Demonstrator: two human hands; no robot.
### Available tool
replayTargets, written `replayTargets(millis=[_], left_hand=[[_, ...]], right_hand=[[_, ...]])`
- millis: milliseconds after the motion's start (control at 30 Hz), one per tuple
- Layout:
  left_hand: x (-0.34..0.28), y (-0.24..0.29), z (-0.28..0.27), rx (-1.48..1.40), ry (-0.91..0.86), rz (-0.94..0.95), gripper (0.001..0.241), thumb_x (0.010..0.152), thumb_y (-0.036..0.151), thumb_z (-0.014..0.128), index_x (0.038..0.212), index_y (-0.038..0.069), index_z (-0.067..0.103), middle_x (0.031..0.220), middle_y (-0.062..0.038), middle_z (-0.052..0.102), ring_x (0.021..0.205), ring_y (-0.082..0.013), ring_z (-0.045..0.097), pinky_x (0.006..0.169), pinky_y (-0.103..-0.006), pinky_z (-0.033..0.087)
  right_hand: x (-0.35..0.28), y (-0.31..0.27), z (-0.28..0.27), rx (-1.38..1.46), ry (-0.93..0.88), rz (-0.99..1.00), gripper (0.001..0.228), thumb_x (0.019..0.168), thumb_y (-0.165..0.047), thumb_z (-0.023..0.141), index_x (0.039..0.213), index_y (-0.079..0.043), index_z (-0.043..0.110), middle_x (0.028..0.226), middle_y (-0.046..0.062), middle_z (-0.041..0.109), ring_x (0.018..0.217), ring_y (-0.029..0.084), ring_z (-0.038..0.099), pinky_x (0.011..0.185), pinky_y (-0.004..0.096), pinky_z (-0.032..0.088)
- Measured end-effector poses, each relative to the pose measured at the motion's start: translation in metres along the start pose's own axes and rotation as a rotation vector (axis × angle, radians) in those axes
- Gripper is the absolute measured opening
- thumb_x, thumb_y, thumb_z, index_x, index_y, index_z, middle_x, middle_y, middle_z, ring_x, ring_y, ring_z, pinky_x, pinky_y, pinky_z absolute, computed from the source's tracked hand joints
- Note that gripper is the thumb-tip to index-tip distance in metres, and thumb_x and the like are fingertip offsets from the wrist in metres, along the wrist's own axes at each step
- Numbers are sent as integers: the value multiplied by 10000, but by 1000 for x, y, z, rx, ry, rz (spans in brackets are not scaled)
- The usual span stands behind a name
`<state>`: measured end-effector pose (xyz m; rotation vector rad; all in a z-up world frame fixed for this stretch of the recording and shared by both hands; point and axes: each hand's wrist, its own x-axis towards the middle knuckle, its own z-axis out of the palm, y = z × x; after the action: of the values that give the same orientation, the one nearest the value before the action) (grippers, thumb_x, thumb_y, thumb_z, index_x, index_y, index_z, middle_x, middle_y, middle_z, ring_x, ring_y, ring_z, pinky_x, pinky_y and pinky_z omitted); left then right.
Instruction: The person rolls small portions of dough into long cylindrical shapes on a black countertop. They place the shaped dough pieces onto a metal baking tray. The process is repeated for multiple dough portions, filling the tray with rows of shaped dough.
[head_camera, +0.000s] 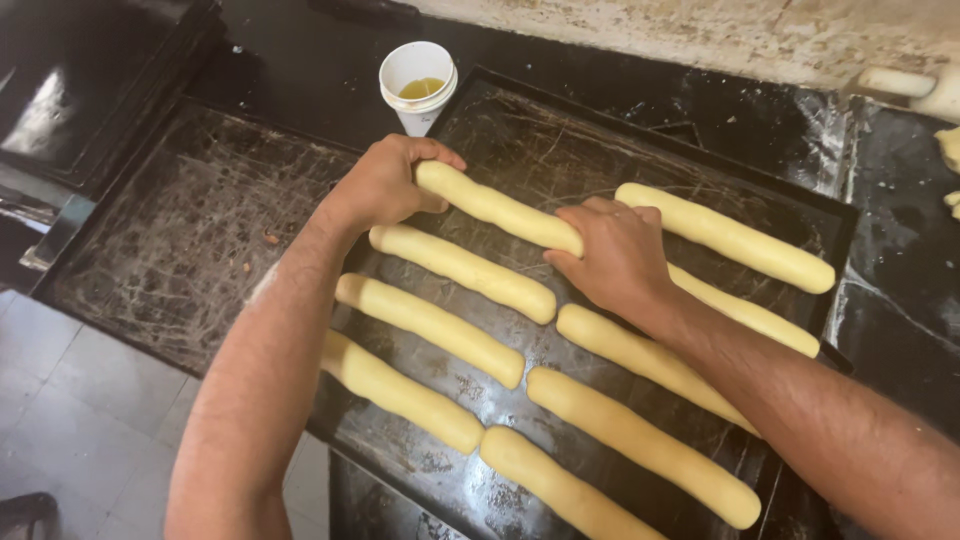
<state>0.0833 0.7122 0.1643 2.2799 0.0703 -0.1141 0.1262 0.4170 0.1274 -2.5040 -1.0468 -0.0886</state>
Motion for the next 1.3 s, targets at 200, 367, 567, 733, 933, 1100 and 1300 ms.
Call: replayTargets(millis=[200, 367, 567, 733, 933, 1100, 1300], left_hand=[[1, 6, -16, 387, 97, 249, 457, 620, 79, 915, 1059, 148, 809, 1000, -11, 775, 996, -228, 673, 894, -417, 457], [7, -5, -9, 568, 83, 283, 553, 535, 112, 949, 1068, 176, 814, 1056, -5, 739, 1068, -276, 624, 938, -464, 396], [3, -17, -8, 431, 65, 244, 701, 584, 17, 865, 1261, 134, 726, 1214, -72, 699, 1134, -285, 661, 1012, -412, 520], [-16, 7, -2, 593, 165, 388, 796, 492, 3, 887, 1265, 59, 706, 1355, -182, 605, 1198, -411, 564, 975, -485, 469], [-47, 95, 48, 801, 143, 501, 535, 731, 165, 818, 1241, 61, 691, 1409, -153, 587, 1242, -368, 581, 1014, -477, 468], [-51, 191, 136, 695, -37, 728, 495, 791, 238, 771, 1239, 49, 678, 1391, -141, 592, 1213, -354, 586, 994, -472, 466], [-48, 289, 257, 650, -183, 863, 424, 860, 235, 710, 1233, 38, 672, 1387, -149, 595, 1185, -343, 591, 968, -463, 471]], right_hand=[[10, -11, -12, 190, -23, 95, 404, 786, -317, 834, 1149, -152, 768, 971, 78, 720, 952, 291, 684, 844, 426, 526], [9, -4, -7, 97, -117, 38, 559, 677, -305, 906, 1141, -48, 729, 985, 152, 698, 986, 366, 648, 854, 470, 486], [4, 2, -8, 191, -94, 28, 573, 706, -237, 888, 1205, -26, 704, 1072, 167, 687, 1035, 370, 646, 901, 460, 502], [-9, -2, -56, 369, 122, -80, 664, 716, -192, 895, 1297, 13, 646, 1212, 193, 638, 1016, 326, 638, 814, 423, 539], [-110, 63, -117, 430, 339, 101, 301, 898, -134, 802, 1171, -38, 719, 1232, 84, 714, 1044, 189, 744, 873, 292, 614], [-228, 163, -112, 131, 538, 69, 242, 902, -131, 802, 1114, -38, 728, 1281, 131, 679, 1159, 268, 685, 954, 372, 565], [-333, 331, -99, 36, 472, 261, 276, 930, -183, 770, 1154, -29, 724, 1246, 141, 696, 1164, 325, 672, 978, 416, 544]])
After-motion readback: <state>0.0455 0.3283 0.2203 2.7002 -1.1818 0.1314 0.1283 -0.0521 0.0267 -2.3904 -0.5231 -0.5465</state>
